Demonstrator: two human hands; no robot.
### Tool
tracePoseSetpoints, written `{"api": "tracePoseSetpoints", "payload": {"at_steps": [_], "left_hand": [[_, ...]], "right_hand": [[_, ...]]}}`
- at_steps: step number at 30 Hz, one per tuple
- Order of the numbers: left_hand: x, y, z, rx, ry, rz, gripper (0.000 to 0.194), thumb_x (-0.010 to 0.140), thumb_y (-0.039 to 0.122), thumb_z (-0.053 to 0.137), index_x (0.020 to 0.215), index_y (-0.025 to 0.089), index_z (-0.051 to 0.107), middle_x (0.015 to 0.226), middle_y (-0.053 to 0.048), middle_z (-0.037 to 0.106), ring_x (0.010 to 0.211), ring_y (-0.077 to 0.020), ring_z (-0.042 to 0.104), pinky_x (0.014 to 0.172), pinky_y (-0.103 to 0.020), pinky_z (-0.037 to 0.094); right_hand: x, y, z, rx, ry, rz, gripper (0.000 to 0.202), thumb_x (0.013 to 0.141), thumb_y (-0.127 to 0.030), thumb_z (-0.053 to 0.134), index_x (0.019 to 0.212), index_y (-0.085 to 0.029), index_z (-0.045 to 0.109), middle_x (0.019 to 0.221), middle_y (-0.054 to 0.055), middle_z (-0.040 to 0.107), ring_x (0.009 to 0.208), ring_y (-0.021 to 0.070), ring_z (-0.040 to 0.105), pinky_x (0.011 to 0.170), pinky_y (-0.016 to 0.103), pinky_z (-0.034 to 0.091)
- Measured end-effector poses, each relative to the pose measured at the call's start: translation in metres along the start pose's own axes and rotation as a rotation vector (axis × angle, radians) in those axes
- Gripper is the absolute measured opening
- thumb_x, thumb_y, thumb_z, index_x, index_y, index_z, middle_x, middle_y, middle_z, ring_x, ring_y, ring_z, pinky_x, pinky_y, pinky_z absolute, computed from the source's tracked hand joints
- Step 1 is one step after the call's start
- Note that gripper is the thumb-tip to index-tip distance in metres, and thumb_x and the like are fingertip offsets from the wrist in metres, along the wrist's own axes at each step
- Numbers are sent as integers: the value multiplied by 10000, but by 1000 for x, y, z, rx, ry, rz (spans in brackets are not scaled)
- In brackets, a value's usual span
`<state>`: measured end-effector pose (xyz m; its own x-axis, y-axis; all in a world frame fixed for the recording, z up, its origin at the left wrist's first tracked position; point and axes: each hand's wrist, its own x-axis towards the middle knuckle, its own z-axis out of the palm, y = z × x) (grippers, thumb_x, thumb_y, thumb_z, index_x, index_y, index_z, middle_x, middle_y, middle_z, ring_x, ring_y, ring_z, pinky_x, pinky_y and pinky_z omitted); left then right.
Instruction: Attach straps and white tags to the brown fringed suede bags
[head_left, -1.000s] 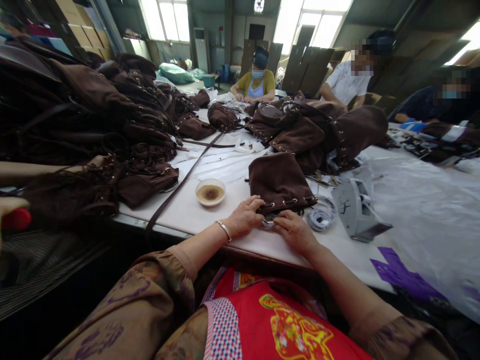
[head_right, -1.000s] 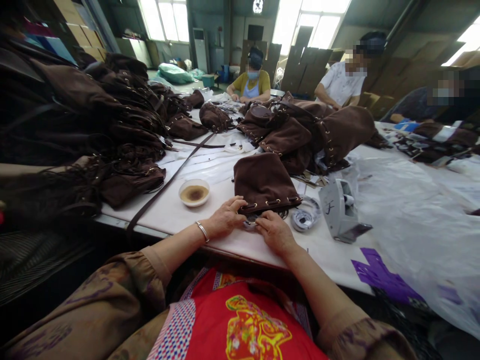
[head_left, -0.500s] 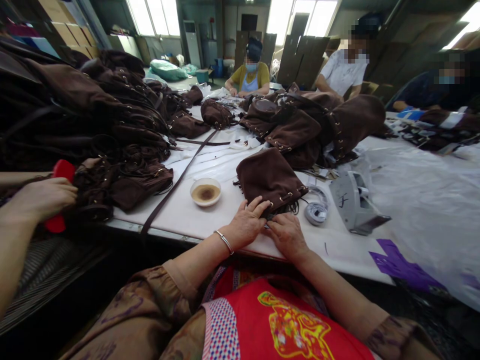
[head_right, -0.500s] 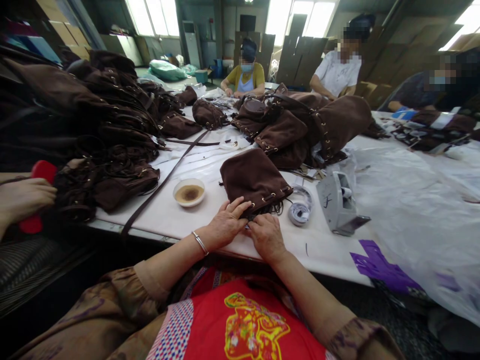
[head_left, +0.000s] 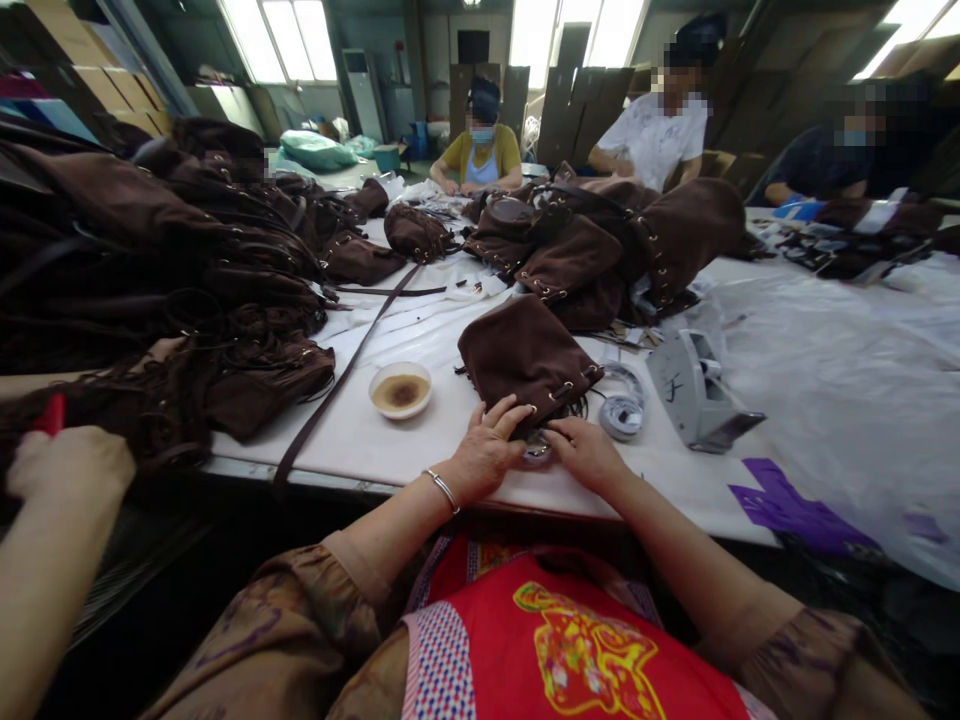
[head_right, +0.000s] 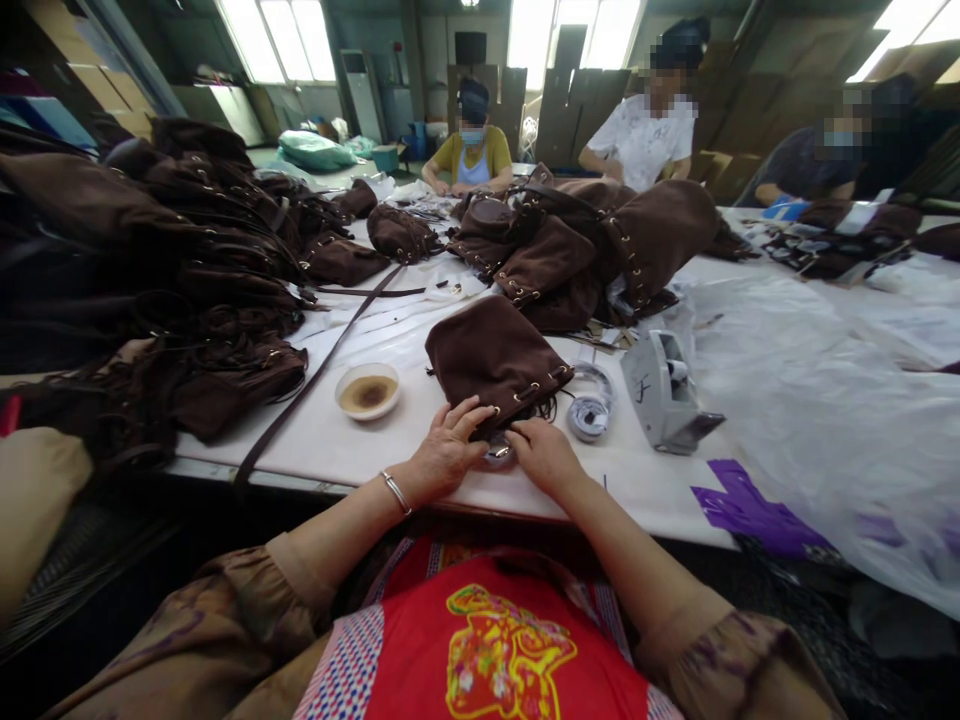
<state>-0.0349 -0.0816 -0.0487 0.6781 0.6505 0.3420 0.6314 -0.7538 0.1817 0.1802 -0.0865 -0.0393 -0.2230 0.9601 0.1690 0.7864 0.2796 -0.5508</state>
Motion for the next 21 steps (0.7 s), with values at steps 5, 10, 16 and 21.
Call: {"api": "tracePoseSetpoints", "payload": {"at_steps": [5,10,16,21], "left_hand": [[-1,4,-3,-8,-19,-3,175,897,237,579,977,285,727,1521,-39,373,1435,-316,212,1114,-591,182],[-2,4,-6,-36,6,-9,189,885,222,590,984,299,731,1518,-45,364,1435,-322,203,1117,-595,184],[0,-4,0,-30,36,-8,210,846,180,630,952,323,741,1532,-31,348,1430,-331,223,1109,-612,210],[2,-16,19,47,177,47,164,830,251,672,888,377,759,1495,4,428,1386,-317,342,1092,-558,328]], "right_hand": [[15,-8,3,-58,-200,67,228,843,-251,540,832,-191,759,868,51,723,791,174,628,711,256,436],[24,-17,-1,-85,-237,36,256,776,-200,577,938,-217,774,914,50,744,821,181,649,715,248,441],[33,-36,-15,-317,-311,-34,254,741,-216,608,936,-208,770,898,92,757,832,236,695,682,275,471],[35,-33,1,-487,-270,-168,291,756,-231,549,944,-170,762,871,132,756,799,271,714,663,308,500]]}}
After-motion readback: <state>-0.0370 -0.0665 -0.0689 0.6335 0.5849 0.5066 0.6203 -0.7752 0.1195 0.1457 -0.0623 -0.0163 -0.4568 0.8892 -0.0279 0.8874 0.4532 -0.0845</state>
